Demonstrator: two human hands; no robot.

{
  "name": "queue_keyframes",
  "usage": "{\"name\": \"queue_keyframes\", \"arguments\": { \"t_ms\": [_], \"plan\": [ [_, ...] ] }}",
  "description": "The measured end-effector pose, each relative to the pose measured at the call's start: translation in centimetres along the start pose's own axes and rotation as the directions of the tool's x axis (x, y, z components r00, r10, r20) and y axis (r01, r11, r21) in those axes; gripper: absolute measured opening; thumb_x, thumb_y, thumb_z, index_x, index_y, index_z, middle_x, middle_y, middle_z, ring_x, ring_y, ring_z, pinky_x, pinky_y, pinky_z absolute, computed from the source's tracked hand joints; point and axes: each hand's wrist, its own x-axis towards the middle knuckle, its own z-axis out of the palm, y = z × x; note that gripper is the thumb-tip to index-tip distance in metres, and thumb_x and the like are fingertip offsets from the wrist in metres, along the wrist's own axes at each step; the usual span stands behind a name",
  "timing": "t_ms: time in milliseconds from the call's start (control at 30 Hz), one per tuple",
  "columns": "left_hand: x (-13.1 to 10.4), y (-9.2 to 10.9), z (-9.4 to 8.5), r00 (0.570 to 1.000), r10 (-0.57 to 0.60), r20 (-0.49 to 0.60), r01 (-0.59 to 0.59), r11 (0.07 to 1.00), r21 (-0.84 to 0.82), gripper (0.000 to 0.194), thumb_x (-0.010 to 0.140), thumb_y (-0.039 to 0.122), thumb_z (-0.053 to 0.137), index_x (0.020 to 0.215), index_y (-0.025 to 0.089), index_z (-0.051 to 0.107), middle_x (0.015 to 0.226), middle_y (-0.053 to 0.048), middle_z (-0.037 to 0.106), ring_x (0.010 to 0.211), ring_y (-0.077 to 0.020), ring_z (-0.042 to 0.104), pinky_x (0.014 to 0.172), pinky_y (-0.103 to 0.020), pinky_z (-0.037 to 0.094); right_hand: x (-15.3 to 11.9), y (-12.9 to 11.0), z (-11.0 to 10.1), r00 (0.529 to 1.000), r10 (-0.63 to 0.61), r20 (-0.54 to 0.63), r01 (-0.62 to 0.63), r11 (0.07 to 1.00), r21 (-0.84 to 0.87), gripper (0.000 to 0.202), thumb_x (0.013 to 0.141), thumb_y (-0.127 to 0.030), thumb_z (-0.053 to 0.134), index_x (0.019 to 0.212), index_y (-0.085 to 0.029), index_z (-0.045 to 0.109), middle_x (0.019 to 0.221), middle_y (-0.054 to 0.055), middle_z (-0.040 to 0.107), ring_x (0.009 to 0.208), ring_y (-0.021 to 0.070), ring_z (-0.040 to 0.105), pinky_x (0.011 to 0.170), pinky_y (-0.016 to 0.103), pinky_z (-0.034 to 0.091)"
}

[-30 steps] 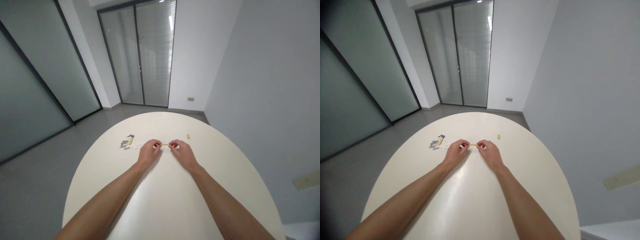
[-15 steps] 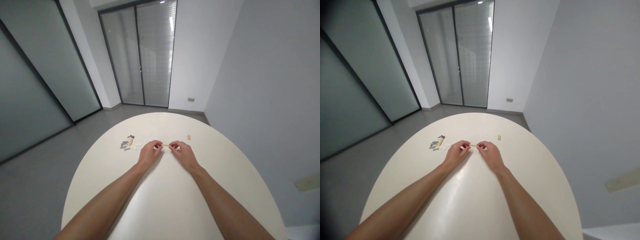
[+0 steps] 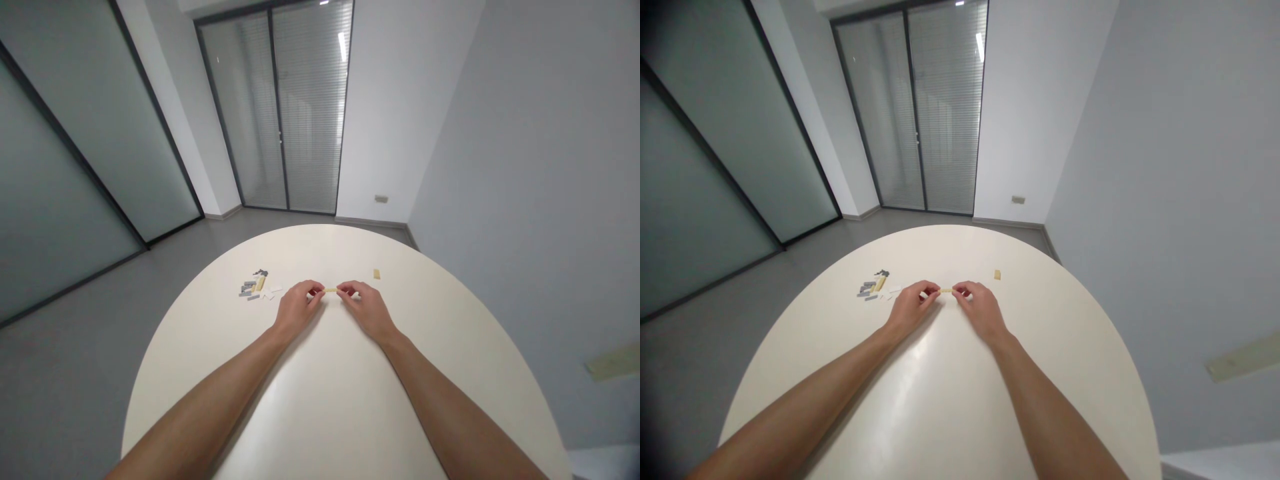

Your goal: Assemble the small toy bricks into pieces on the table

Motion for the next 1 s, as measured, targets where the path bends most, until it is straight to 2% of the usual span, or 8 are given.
{"name": "queue_keyframes", "arguments": {
  "t_ms": [1000],
  "plan": [
    [0.03, -0.32, 0.10, 0.999, 0.038, -0.026, -0.038, 0.999, 0.004, 0.017, 0.094, 0.030, 0.056, 0.100, 0.023, 0.071, 0.096, -0.002, 0.074, 0.081, -0.0159, 0.065, 0.073, -0.027, 0.052, -0.17, -0.14, -0.24, 0.999, -0.028, 0.019, 0.028, 1.000, -0.011, 0.016, 0.094, -0.032, 0.061, 0.100, -0.024, 0.073, 0.094, 0.004, 0.074, 0.088, 0.0208, 0.064, 0.086, 0.037, 0.049]
  ]
}}
